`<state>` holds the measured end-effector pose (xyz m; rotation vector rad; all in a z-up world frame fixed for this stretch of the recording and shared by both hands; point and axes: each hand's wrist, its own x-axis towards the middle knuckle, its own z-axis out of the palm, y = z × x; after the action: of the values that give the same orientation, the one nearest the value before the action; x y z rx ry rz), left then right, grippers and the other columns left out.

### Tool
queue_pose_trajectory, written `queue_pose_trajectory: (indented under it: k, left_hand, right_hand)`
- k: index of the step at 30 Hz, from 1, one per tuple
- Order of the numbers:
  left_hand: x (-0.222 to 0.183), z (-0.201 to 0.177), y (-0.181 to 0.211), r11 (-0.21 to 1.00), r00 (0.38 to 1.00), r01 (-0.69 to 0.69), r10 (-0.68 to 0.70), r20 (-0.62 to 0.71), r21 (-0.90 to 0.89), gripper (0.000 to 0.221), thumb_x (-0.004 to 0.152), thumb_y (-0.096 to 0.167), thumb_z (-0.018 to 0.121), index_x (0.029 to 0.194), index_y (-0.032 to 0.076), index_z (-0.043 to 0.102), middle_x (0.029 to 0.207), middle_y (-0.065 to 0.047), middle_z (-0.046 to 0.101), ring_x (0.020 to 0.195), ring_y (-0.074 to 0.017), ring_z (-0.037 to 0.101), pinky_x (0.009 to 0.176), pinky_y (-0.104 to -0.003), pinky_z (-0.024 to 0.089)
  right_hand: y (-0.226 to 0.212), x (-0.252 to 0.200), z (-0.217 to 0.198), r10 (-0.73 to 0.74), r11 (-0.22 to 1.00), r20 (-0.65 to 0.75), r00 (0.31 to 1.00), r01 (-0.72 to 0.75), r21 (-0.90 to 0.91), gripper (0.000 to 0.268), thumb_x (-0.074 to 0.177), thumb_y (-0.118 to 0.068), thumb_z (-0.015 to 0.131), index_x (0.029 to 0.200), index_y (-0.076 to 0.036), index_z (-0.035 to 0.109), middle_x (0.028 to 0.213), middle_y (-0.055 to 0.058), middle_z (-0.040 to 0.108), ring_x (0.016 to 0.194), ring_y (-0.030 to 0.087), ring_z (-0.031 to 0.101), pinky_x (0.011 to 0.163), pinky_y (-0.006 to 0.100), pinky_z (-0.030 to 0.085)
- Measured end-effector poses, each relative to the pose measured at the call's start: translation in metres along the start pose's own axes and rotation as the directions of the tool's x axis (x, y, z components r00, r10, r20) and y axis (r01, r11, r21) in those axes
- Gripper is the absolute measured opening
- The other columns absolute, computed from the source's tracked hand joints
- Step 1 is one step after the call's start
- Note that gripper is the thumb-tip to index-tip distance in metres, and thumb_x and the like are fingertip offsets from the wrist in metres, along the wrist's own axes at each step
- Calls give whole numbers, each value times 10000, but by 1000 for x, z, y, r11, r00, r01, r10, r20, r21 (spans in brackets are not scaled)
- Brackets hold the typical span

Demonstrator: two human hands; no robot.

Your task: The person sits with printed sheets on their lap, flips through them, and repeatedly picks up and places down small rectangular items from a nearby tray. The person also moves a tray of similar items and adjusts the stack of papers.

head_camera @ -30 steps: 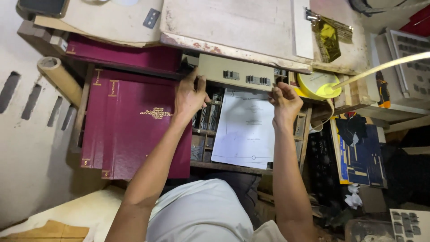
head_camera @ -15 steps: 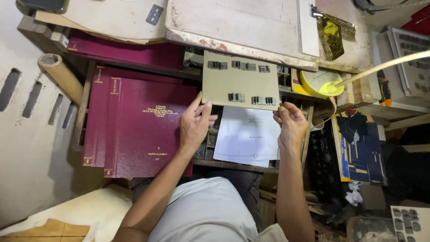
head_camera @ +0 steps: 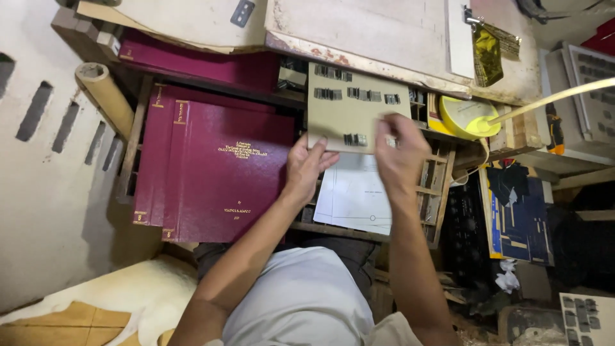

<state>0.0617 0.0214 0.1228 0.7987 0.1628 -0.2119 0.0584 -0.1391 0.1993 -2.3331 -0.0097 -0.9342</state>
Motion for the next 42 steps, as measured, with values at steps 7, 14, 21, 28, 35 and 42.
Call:
queue_pose_trajectory:
  k: [7,14,21,28,35,42]
  left_hand:
    - [0,-5,-28,997,1000,15,-15,12,-74,311,1011,141,600,1321,121,587,1038,-116,728,898,-216,756,858,-414,644]
    - [1,-10,-29,990,997,60,-53,55,-128,369,1022,155,585,1389,119,567,1090,-138,724,932,-240,749,888,-446,635]
    - [3,-25,-36,952,986,160,-139,96,-262,463,1029,273,522,1442,66,500,1213,-251,681,1076,-432,705,968,-541,573]
    - [23,-33,-58,911,976,215,-186,114,-352,524,1007,425,540,1377,53,557,1257,-285,675,1075,-449,701,957,-547,581]
    - [11,-28,-30,905,967,242,-194,167,-349,608,999,597,479,1367,128,598,1284,-225,670,1131,-447,679,1019,-541,570]
    - [4,-23,-18,910,955,284,-243,169,-303,666,972,644,460,1427,169,565,1278,-189,674,1107,-406,702,1027,-494,581]
  right_hand:
    - [-15,32,94,2,996,109,994,9,-94,234,809,-254,831,841,-92,665,763,130,669,674,309,720,643,443,591]
    - [-31,44,117,238,917,226,945,-142,-371,434,754,-500,752,838,-112,577,847,171,643,846,437,724,742,491,585]
    - [-49,56,107,460,814,427,778,-178,-553,434,792,-441,679,974,-48,648,932,206,681,942,407,740,797,503,593]
    - [-56,44,74,532,775,562,633,-98,-624,504,819,-554,680,913,-62,734,862,189,736,819,313,758,775,444,596]
    - [-114,33,33,538,777,551,638,-122,-617,543,737,-523,620,1003,-65,741,1015,205,757,1056,394,721,925,509,553]
    - [-116,43,19,550,805,526,649,-243,-542,642,728,-585,706,1069,-43,745,1072,237,747,1106,416,702,990,511,530]
